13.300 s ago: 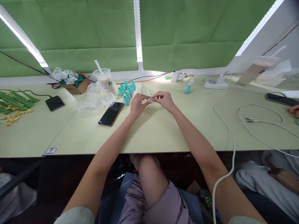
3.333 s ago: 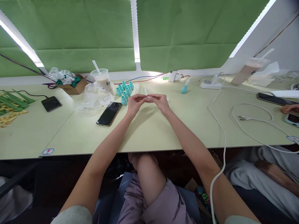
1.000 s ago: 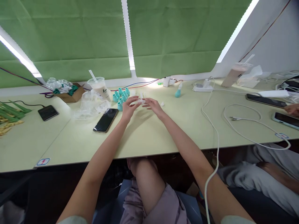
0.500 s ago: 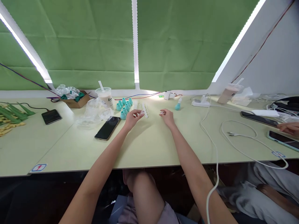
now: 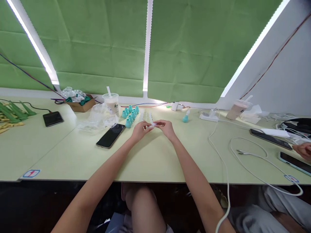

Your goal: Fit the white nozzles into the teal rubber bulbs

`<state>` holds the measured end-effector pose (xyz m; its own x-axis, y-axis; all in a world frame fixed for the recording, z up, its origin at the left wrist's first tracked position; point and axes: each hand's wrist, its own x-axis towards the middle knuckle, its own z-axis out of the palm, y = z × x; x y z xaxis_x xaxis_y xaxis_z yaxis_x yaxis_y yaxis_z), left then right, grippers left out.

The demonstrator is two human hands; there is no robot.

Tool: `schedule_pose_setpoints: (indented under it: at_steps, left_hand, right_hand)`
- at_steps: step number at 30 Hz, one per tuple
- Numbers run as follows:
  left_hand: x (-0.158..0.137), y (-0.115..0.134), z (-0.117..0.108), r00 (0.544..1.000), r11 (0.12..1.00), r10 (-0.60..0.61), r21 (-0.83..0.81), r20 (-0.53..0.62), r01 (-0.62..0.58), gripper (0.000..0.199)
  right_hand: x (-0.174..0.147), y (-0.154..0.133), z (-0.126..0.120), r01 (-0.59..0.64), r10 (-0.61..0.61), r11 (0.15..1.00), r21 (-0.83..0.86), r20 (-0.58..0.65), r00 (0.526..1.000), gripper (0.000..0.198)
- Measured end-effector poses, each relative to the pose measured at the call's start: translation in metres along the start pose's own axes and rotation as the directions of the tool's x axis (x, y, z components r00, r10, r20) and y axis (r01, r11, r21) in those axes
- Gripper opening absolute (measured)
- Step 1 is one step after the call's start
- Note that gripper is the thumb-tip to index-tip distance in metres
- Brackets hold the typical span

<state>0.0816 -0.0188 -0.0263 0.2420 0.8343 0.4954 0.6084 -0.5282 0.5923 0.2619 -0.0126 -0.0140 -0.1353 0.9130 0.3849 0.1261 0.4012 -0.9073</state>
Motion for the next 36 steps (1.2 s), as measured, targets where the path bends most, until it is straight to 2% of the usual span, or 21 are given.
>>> schedule_pose_setpoints:
  at_steps: [5, 9, 14, 18, 24, 36]
  left_hand:
    - [-0.002, -0.001, 0.003, 0.992, 0.987, 0.120, 0.111, -0.046, -0.114, 0.029]
    - [-0.003, -0.003, 0.005, 0.976, 0.961, 0.207, 0.200, -0.070, -0.190, 0.029]
    - [-0.006, -0.006, 0.009, 0.959, 0.932, 0.279, 0.252, -0.038, -0.261, 0.031]
    - [-0.010, -0.007, 0.014, 0.958, 0.913, 0.288, 0.301, -0.001, -0.275, 0.034]
    - [-0.016, -0.003, 0.021, 0.955, 0.899, 0.296, 0.340, -0.011, -0.275, 0.037]
    - [-0.016, -0.001, 0.027, 0.941, 0.850, 0.322, 0.408, 0.101, -0.334, 0.036]
  right_hand:
    - [0.002, 0.002, -0.009, -0.066, 0.066, 0.998, 0.001, 0.068, 0.995, 0.024]
    - [0.001, 0.006, -0.007, -0.105, 0.100, 0.991, 0.079, 0.062, 0.993, 0.033]
    - [-0.001, 0.012, -0.007, -0.120, 0.113, 0.991, 0.062, 0.110, 0.987, 0.035]
    - [-0.002, 0.014, -0.009, -0.125, 0.115, 0.990, 0.061, 0.146, 0.983, 0.032]
    - [-0.003, 0.012, -0.014, -0.086, 0.080, 0.996, 0.022, 0.187, 0.979, 0.030]
    - [-0.002, 0.008, -0.018, -0.095, 0.111, 0.993, -0.070, 0.268, 0.957, 0.010]
